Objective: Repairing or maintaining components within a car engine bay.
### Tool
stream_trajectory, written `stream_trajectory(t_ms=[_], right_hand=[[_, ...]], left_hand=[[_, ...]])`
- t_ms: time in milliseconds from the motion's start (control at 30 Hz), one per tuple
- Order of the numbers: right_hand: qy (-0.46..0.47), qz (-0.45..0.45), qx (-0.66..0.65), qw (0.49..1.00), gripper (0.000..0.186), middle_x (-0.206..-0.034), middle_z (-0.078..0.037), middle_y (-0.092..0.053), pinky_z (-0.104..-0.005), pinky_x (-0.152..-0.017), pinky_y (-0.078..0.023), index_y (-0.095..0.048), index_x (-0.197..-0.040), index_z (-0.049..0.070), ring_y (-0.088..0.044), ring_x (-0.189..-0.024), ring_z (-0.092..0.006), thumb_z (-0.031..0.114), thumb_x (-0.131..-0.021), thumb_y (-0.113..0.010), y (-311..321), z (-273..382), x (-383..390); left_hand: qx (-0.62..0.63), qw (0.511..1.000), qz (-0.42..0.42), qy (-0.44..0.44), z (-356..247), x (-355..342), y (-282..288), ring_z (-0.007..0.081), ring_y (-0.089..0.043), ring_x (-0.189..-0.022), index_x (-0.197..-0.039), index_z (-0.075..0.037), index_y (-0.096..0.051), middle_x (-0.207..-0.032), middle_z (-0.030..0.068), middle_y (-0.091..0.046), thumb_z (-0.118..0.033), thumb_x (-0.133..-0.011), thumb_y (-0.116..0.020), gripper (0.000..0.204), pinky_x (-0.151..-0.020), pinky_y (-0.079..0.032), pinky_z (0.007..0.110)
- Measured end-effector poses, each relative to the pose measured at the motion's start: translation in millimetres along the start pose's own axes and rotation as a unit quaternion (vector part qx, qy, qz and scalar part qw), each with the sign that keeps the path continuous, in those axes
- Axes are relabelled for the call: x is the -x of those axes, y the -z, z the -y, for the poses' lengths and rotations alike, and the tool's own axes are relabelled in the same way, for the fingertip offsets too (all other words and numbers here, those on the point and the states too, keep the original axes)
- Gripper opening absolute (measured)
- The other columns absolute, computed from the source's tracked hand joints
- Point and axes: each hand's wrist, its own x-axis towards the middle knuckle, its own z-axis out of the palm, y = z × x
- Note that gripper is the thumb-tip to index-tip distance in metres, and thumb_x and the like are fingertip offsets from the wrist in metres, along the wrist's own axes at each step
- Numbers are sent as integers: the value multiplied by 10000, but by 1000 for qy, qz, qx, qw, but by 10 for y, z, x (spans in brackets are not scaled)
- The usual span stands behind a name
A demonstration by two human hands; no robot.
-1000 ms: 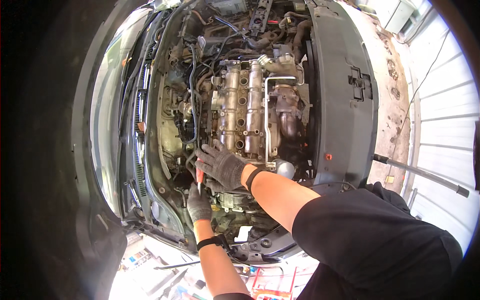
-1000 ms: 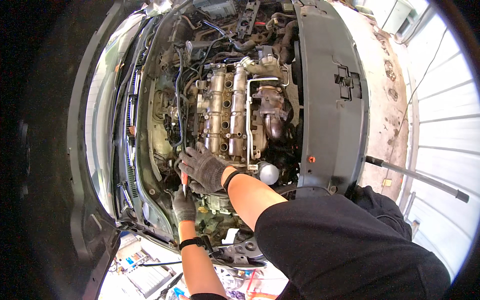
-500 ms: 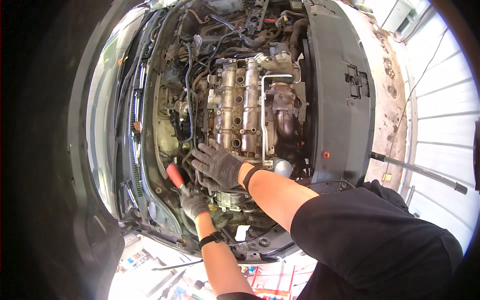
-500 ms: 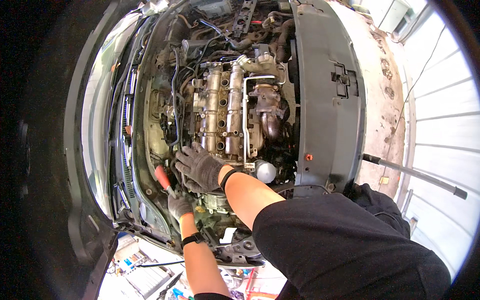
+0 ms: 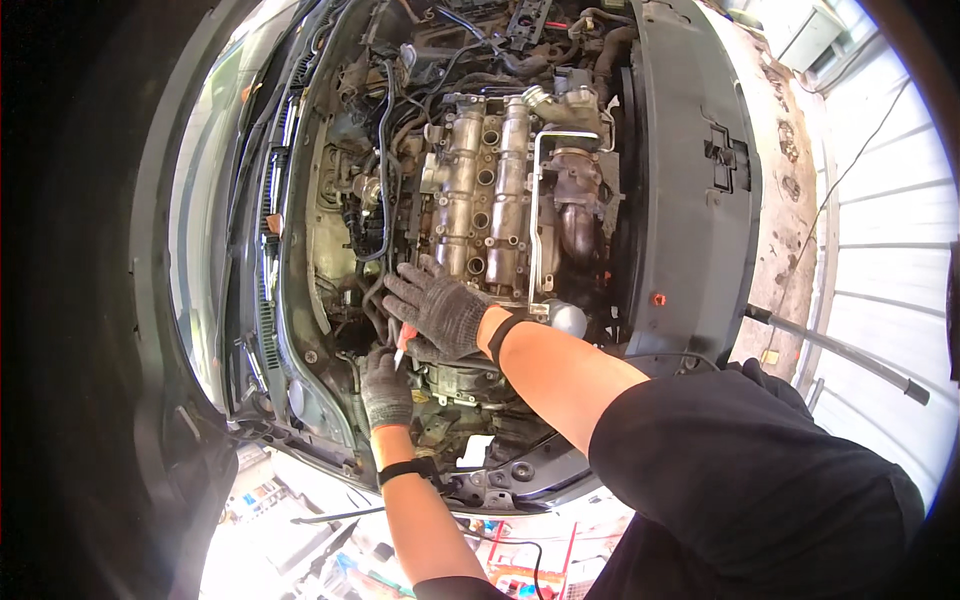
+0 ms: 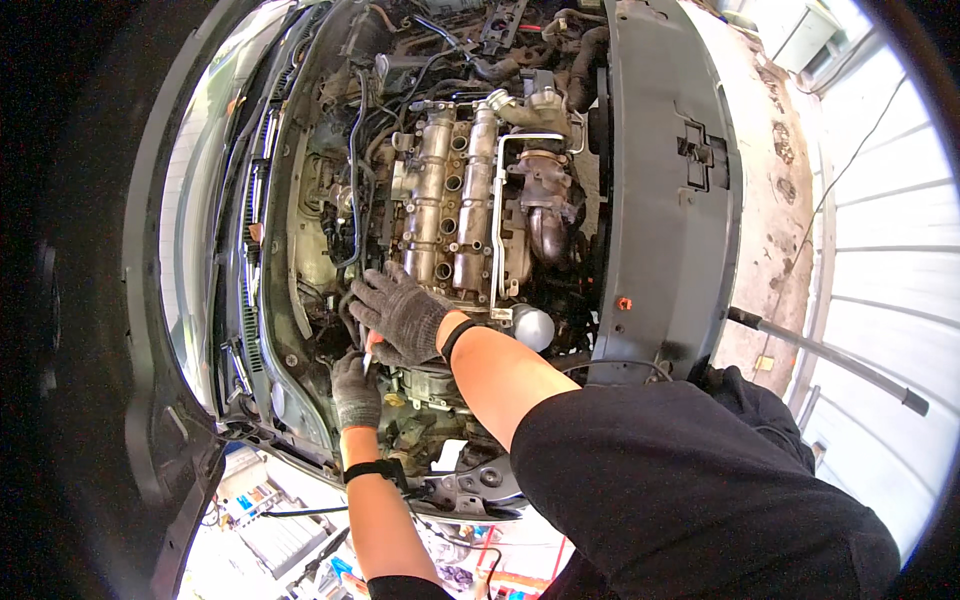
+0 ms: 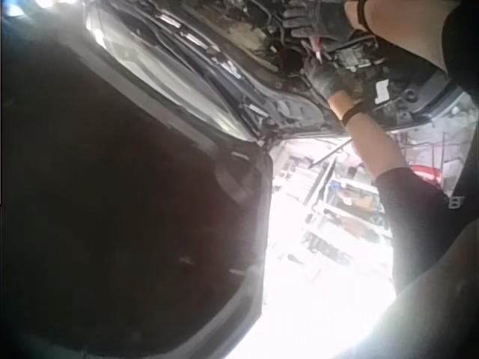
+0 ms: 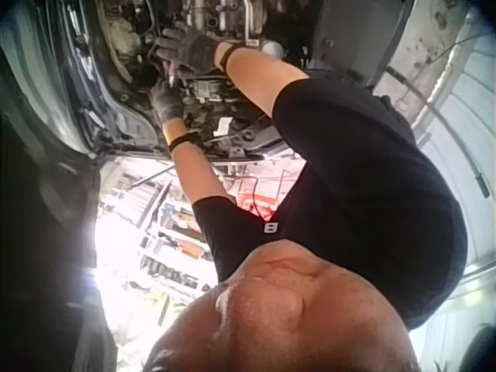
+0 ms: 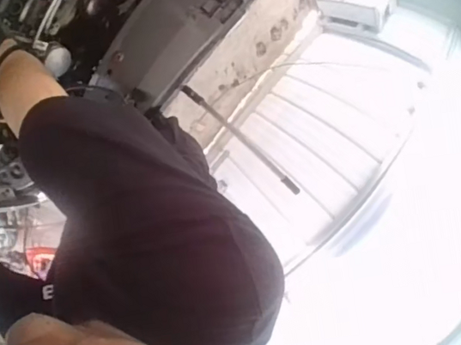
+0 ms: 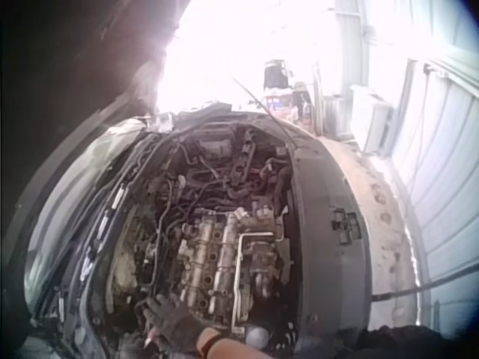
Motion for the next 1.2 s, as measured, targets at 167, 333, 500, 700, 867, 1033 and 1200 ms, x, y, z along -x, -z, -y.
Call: stream_trajectory(t_ms=[167, 333, 500, 700, 867, 1033, 1200], right_hand=[[-4, 19, -1, 1000, 764, -1536, -218, -469, -652, -1198, -247, -530, -1451, 35, -407, -1441, -421, 505, -864, -662, -10, 4, -9], [-18, 33, 18, 999, 758, -1539, -211, -470, -639, -1199, -247, -527, -1461, 39, -412, -1436, -409, 518, -885, -642, 55, -22, 15], [-3, 54, 11, 998, 728, -1517, -243, -495, -640, -1184, -279, -550, -1430, 19, -458, -1406, -451, 506, -896, -634, 129, 72, -46], [1, 1, -7, 1000, 711, -1500, -254, -520, -640, -1189, -275, -568, -1419, 0, -464, -1399, -457, 484, -902, -636, 77, 7, -50], [1, 12, -31, 999, 727, -1516, -259, -505, -630, -1198, -267, -565, -1427, 0, -439, -1424, -459, 475, -883, -640, 51, 219, -136], [9, 13, 0, 1000, 732, -1477, -249, -536, -621, -1187, -292, -571, -1416, 9, -465, -1397, -446, 475, -863, -685, 46, -49, 3], [18, -23, 5, 1000, 751, -1468, -258, -542, -624, -1176, -319, -573, -1407, 0, -476, -1387, -449, 510, -868, -687, 2, 64, -6]], left_hand=[[51, 945, -34, 322, -113, -227, -178, 453, -669, -1026, -1195, 3, -688, -1086, 254, -702, -269, -987, -658, 344, -882, -528, 504], [90, 924, -14, 371, -301, -283, -84, 449, -680, -990, -1133, -13, -682, -1087, 250, -717, -213, -974, -624, 262, -855, -532, 472], [11, 997, -3, 78, 236, 40, -86, 437, -644, -1060, -1111, -43, -705, -1190, 211, -673, -96, -879, -668, 240, -910, -526, 486], [85, 839, -19, 538, -152, -332, -157, 444, -726, -940, -1097, 64, -736, -996, 279, -744, -469, -1001, -604, 558, -827, -552, 529], [212, 901, -33, 377, 537, 50, -265, 376, -722, -1028, -1188, -97, -692, -1105, 187, -753, -237, -999, -607, 250, -893, -558, 466], [-14, 991, 93, 98, 91, -4, -157, 414, -679, -1069, -1210, -143, -675, -1198, 171, -699, -111, -932, -589, 293, -916, -550, 502], [91, 901, 22, 423, -11, -102, -147, 373, -687, -1130, -1120, -90, -702, -1238, 170, -711, -201, -959, -599, 221, -944, -555, 460]])
